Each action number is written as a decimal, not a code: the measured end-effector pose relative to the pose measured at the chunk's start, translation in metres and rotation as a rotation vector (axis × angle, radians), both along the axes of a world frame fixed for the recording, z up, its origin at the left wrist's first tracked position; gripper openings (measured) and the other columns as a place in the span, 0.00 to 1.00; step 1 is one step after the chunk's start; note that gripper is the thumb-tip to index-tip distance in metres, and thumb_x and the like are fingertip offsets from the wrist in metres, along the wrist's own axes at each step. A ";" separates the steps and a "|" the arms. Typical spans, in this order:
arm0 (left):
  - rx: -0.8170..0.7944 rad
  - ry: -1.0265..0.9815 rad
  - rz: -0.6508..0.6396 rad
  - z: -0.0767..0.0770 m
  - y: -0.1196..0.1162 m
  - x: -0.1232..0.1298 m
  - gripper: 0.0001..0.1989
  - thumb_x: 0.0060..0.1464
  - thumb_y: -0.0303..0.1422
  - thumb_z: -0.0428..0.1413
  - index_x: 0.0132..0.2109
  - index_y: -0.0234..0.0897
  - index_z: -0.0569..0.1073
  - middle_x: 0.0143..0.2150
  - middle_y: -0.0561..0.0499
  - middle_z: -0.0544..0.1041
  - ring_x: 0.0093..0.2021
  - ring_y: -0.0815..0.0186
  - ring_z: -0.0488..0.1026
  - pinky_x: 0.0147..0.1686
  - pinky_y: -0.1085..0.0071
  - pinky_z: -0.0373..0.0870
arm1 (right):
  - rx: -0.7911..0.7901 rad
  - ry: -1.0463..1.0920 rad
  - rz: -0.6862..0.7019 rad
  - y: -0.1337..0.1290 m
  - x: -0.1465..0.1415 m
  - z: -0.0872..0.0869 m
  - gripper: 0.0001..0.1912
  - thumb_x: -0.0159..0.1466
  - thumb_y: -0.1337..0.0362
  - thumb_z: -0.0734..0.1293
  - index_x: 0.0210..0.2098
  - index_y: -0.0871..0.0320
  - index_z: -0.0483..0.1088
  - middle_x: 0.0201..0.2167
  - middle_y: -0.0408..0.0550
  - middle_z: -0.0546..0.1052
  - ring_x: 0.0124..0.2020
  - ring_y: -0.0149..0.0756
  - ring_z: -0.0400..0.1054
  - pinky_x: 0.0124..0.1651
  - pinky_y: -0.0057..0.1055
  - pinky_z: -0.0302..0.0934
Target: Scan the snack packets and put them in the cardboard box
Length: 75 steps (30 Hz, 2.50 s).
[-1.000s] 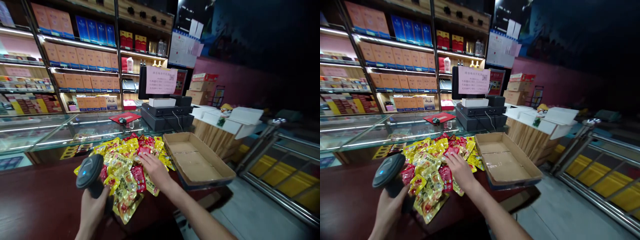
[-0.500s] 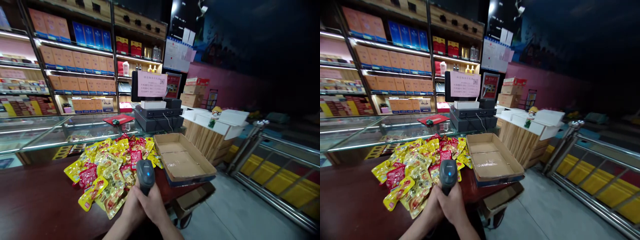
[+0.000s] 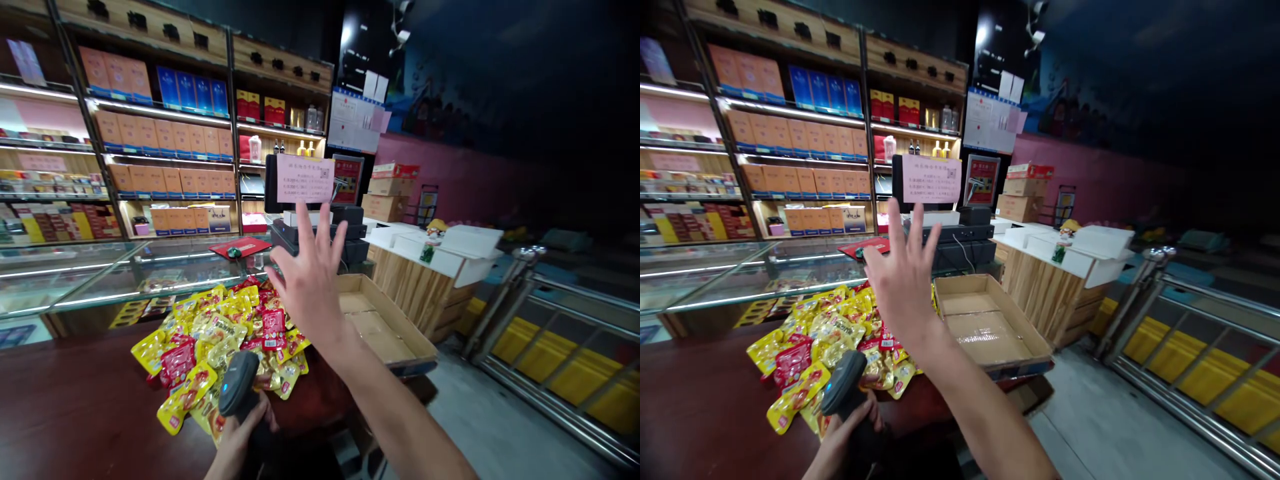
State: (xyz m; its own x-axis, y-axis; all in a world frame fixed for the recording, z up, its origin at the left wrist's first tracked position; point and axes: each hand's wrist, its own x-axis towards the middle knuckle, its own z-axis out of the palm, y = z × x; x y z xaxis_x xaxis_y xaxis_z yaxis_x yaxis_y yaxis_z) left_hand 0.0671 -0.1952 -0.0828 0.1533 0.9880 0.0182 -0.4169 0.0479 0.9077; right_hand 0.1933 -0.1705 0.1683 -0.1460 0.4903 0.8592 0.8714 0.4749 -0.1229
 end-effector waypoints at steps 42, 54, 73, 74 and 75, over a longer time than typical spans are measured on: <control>0.129 0.833 -0.217 0.063 0.127 -0.028 0.19 0.45 0.46 0.57 0.33 0.33 0.76 0.23 0.50 0.75 0.24 0.66 0.72 0.23 0.74 0.67 | -0.551 0.886 0.115 -0.001 0.005 -0.216 0.15 0.56 0.58 0.65 0.39 0.60 0.72 0.35 0.54 0.79 0.38 0.45 0.74 0.41 0.36 0.67; -0.155 0.700 -0.159 0.032 0.164 -0.004 0.21 0.30 0.43 0.67 0.22 0.37 0.63 0.14 0.59 0.63 0.16 0.72 0.65 0.19 0.75 0.64 | -0.617 0.948 0.124 0.000 -0.006 -0.240 0.17 0.53 0.62 0.66 0.41 0.60 0.72 0.29 0.50 0.79 0.34 0.43 0.74 0.33 0.31 0.67; -0.199 0.231 -0.248 0.069 0.169 -0.030 0.19 0.33 0.34 0.69 0.31 0.35 0.69 0.25 0.55 0.73 0.22 0.73 0.69 0.21 0.77 0.67 | -0.741 0.956 0.290 -0.001 -0.037 -0.239 0.19 0.54 0.53 0.67 0.40 0.59 0.71 0.24 0.48 0.77 0.23 0.39 0.73 0.25 0.31 0.66; -0.182 0.224 -0.243 0.073 0.170 -0.030 0.18 0.33 0.34 0.69 0.31 0.35 0.70 0.25 0.55 0.73 0.22 0.74 0.69 0.21 0.78 0.67 | -0.709 0.931 0.285 0.002 -0.037 -0.232 0.19 0.54 0.54 0.68 0.40 0.59 0.71 0.25 0.48 0.78 0.26 0.40 0.74 0.27 0.31 0.66; -0.161 0.217 -0.235 0.079 0.172 -0.031 0.18 0.34 0.35 0.69 0.31 0.35 0.71 0.25 0.55 0.73 0.22 0.74 0.69 0.21 0.79 0.66 | -0.679 0.905 0.280 0.007 -0.037 -0.224 0.18 0.53 0.54 0.68 0.40 0.59 0.72 0.26 0.49 0.78 0.29 0.42 0.74 0.30 0.32 0.67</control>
